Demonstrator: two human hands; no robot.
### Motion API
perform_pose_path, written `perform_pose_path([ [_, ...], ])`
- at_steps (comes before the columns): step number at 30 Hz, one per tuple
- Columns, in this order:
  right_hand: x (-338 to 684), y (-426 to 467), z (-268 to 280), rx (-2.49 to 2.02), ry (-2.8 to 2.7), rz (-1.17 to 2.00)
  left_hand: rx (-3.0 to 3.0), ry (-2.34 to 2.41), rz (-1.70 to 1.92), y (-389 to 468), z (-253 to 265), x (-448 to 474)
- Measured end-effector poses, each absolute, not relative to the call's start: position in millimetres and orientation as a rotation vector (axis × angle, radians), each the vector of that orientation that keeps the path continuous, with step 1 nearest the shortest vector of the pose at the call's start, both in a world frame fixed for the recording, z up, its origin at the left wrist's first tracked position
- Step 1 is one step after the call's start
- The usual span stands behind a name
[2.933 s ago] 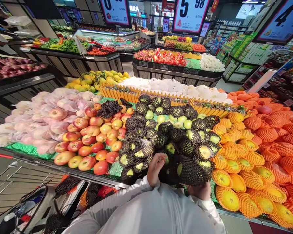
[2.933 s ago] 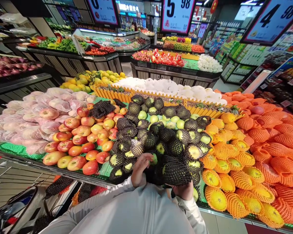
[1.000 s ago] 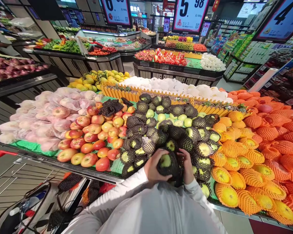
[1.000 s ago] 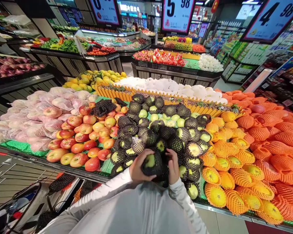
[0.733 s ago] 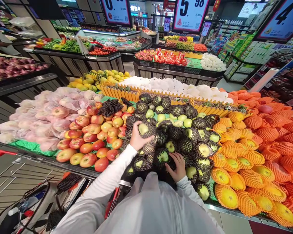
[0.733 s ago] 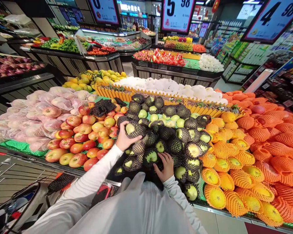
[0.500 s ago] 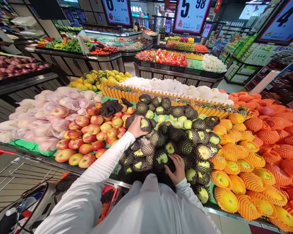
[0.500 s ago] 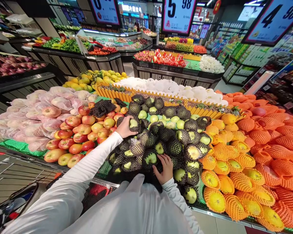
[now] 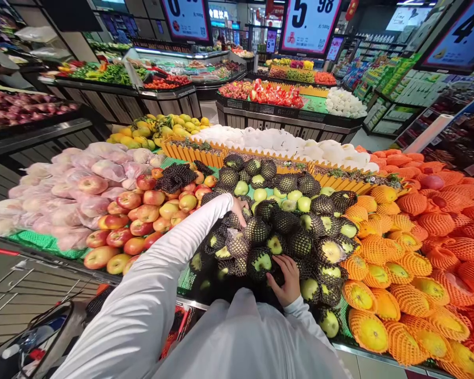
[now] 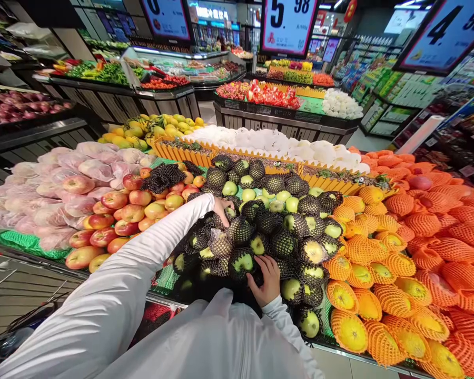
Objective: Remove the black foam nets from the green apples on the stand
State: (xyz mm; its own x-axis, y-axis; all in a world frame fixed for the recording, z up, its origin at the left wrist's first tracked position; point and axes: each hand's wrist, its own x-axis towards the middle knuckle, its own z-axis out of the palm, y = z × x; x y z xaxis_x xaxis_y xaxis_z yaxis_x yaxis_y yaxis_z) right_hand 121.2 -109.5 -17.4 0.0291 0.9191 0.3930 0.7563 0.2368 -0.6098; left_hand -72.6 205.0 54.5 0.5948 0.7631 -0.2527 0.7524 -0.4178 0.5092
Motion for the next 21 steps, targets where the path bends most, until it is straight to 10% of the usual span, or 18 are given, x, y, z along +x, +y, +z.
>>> perform_pose_path([
  [21, 122, -110, -18, -1.566, -1.752, 0.278, 2.423, 1.675, 0.16, 277, 28, -26],
])
